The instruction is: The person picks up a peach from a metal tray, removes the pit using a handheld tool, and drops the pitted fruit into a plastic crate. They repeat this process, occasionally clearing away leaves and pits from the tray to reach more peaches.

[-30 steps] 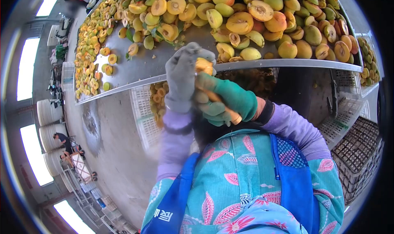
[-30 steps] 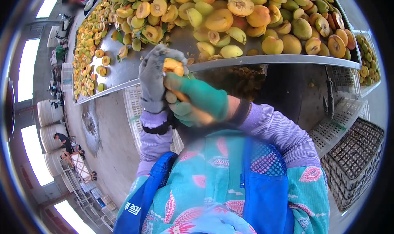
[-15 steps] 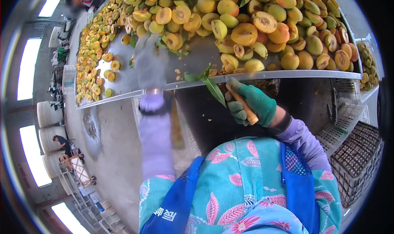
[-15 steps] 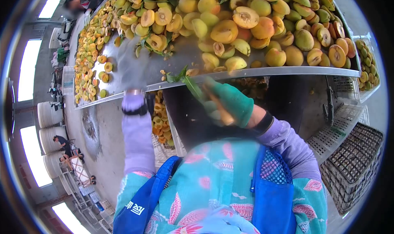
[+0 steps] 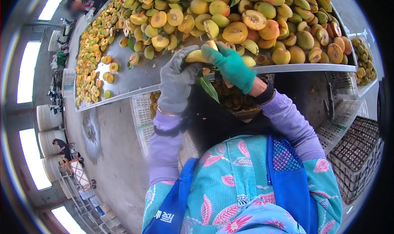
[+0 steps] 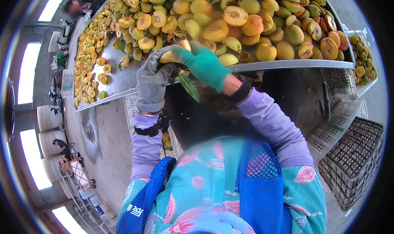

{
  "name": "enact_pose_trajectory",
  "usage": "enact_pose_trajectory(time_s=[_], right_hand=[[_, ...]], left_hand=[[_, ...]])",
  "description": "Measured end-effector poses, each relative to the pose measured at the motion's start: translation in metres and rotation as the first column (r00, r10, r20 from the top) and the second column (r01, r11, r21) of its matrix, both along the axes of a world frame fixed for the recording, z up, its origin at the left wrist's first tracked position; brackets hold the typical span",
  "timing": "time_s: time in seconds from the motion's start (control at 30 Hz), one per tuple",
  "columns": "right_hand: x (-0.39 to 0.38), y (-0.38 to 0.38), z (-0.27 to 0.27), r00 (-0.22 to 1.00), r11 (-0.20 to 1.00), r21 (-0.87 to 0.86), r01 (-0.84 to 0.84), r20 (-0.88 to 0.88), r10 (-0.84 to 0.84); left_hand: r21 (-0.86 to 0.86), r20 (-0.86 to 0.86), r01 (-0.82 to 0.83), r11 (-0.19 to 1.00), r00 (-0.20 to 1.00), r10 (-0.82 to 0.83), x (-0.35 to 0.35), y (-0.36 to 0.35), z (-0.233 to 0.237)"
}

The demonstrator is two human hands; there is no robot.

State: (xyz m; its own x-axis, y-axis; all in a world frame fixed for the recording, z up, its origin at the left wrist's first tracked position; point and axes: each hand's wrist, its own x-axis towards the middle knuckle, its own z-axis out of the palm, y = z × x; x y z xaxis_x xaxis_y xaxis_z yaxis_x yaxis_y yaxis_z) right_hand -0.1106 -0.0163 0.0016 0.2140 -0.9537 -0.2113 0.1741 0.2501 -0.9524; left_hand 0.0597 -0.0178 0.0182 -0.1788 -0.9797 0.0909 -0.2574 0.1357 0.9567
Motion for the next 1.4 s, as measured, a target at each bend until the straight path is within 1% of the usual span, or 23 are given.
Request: enact_pose_trajectory(time_s=[0.03,0.1,0.13,0.17,0.23,0.27,0.3,0.37,0.47,0.57,0.6,0.7,0.8,0.83,0.9,0.97,1.03,1.1,1.13,1.2,1.27,1.33,1.4], right_hand=[[-0.005,0.002,0.002,0.999,0.999,0.046,0.006,0.039,-0.007],[-0.007,0.001,-0.01,0.989,0.991,-0.096,0.094,0.125,-0.081],[-0.011,0.006,-0.009,0.981,0.988,-0.11,0.113,0.168,-0.093],[-0.015,0.008,-0.005,0.972,0.983,-0.127,0.131,0.212,-0.102],[-0.024,0.008,0.0,0.97,0.983,-0.143,0.118,0.23,-0.083],[-0.029,0.008,0.005,0.964,0.986,-0.131,0.101,0.257,-0.065],[-0.032,0.01,0.006,0.958,0.99,-0.115,0.081,0.285,-0.045],[-0.04,0.014,0.002,0.972,0.997,-0.032,0.073,0.224,-0.064],[-0.04,0.017,-0.002,0.903,0.986,0.111,0.122,0.4,-0.157],[-0.027,0.015,-0.017,0.75,0.943,0.241,0.228,0.575,-0.328],[-0.025,0.013,-0.022,0.705,0.917,0.321,0.235,0.594,-0.388],[-0.03,0.015,-0.026,0.708,0.89,0.388,0.239,0.558,-0.433],[-0.048,0.019,-0.006,0.883,0.958,0.195,0.21,0.382,-0.271],[-0.053,0.022,0.003,0.936,0.978,0.106,0.181,0.287,-0.204],[-0.049,0.023,0.009,0.936,0.974,-0.001,0.226,0.279,-0.216],[-0.045,0.017,0.006,0.932,0.969,-0.053,0.239,0.292,-0.214],[-0.028,0.011,-0.007,0.89,0.87,-0.21,0.446,0.208,-0.406],[-0.017,0.007,-0.018,0.822,0.738,-0.405,0.54,0.067,-0.565],[-0.017,0.003,-0.024,0.815,0.734,-0.403,0.547,0.056,-0.577],[-0.036,-0.004,-0.029,0.82,0.787,-0.23,0.572,0.153,-0.551],[-0.062,-0.009,-0.013,0.829,0.835,0.129,0.536,0.105,-0.549],[-0.069,-0.007,-0.01,0.892,0.893,0.147,0.426,0.1,-0.442],[-0.07,0.001,0.002,0.937,0.926,0.166,0.338,0.036,-0.349]], left_hand=[[-0.033,0.013,0.004,0.999,1.0,-0.004,-0.006,-0.001,-0.002],[-0.094,0.034,0.014,0.995,0.999,-0.011,-0.019,-0.002,-0.005],[-0.195,0.226,0.009,0.981,0.973,0.036,-0.028,0.001,0.003],[-0.167,0.25,-0.008,0.986,0.967,0.05,-0.033,0.003,0.004],[-0.123,0.298,-0.054,0.991,0.95,0.089,-0.039,0.003,0.006],[-0.144,0.178,0.001,0.99,0.984,0.025,-0.037,0.002,-0.002],[-0.183,0.216,0.03,0.983,0.976,0.011,-0.039,0.002,0.0],[-0.256,0.295,0.082,0.963,0.955,-0.003,-0.042,0.004,0.009],[-0.432,0.419,0.034,0.901,0.892,0.168,-0.051,0.005,-0.005],[-0.702,0.523,0.103,0.705,0.746,0.412,-0.071,0.012,-0.012],[-0.691,0.488,0.06,0.72,0.774,0.404,-0.074,0.013,-0.017],[-0.73,0.508,0.151,0.667,0.773,0.381,-0.074,0.004,-0.017],[-0.273,0.188,0.184,0.944,0.973,-0.136,-0.051,-0.008,-0.015],[-0.217,0.164,0.192,0.957,0.974,-0.158,-0.05,-0.009,-0.01],[-0.098,0.116,0.209,0.973,0.974,-0.197,-0.052,-0.006,0.003],[-0.246,0.178,0.154,0.957,0.978,-0.112,-0.058,-0.008,0.001],[-0.4,0.25,0.093,0.912,0.968,0.011,-0.066,-0.009,-0.005],[-0.448,0.439,0.058,0.892,0.883,0.163,-0.076,0.0,-0.006],[-0.473,0.521,0.042,0.88,0.819,0.241,-0.078,0.005,-0.006],[-0.47,0.623,0.24,0.85,0.772,0.126,-0.074,0.019,-0.012],[-0.358,0.725,0.445,0.821,0.687,-0.056,-0.066,0.034,-0.027],[-0.37,0.553,0.408,0.834,0.819,-0.155,-0.051,0.045,-0.023],[0.122,0.4,0.256,0.959,0.872,-0.283,-0.038,0.035,-0.024]])
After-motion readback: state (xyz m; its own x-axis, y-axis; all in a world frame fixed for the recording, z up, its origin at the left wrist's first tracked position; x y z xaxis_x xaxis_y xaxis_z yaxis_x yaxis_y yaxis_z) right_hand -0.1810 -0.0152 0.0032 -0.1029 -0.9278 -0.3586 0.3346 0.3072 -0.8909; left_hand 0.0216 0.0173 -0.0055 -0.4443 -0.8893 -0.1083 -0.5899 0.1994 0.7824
